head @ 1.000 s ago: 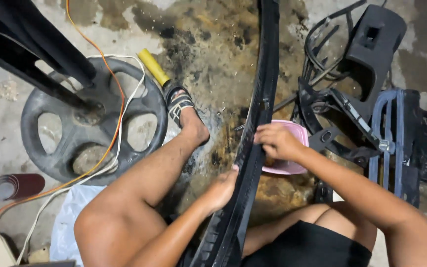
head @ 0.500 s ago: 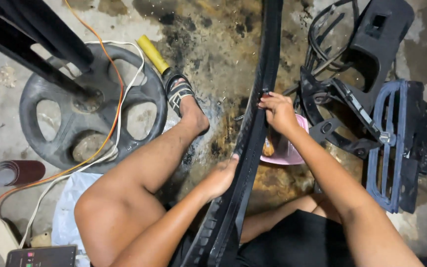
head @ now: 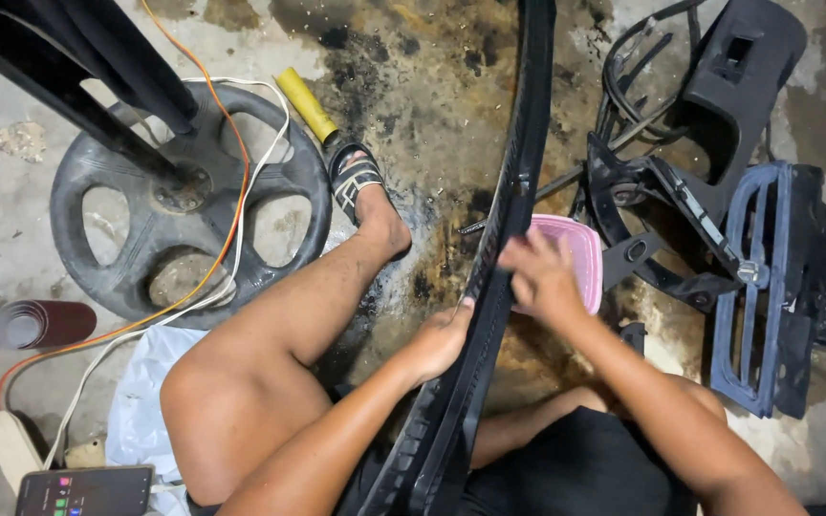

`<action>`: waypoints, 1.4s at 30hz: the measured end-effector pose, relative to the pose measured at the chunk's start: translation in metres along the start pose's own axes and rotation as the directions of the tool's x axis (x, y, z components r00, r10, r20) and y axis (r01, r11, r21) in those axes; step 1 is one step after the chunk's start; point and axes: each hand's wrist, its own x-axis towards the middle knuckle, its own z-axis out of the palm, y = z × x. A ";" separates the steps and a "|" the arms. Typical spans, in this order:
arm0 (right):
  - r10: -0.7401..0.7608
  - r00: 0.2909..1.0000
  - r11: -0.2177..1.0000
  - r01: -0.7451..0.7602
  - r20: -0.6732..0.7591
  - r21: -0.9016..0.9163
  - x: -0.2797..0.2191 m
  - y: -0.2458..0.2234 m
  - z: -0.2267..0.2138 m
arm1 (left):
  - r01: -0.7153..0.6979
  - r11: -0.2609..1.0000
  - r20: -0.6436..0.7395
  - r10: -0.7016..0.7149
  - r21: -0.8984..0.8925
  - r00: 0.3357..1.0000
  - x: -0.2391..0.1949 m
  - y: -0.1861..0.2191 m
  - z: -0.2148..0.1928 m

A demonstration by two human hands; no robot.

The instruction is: The person sits on the floor and sands a long black plastic car part using a sanding block. They hold the part with one hand and rub the sanding block along its surface, occasionally dipping the block into a pink container of water.

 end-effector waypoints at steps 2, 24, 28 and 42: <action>0.115 0.992 0.992 -0.112 0.054 -0.050 0.035 0.033 0.013 | -0.015 1.000 -0.005 0.016 0.009 1.000 0.006 -0.002 -0.003; -0.015 0.978 0.988 -0.017 0.206 0.151 -0.080 -0.150 -0.042 | -0.026 0.999 -0.002 0.026 -0.038 1.000 0.051 -0.046 -0.003; -0.286 0.946 0.884 0.198 0.153 0.424 -0.121 -0.211 -0.066 | 0.012 0.998 0.069 -0.008 -0.066 0.998 0.054 -0.046 -0.003; -0.308 0.935 0.887 0.217 0.173 0.408 -0.070 -0.153 -0.067 | 0.040 0.999 0.022 -0.039 -0.030 0.999 0.064 -0.049 -0.001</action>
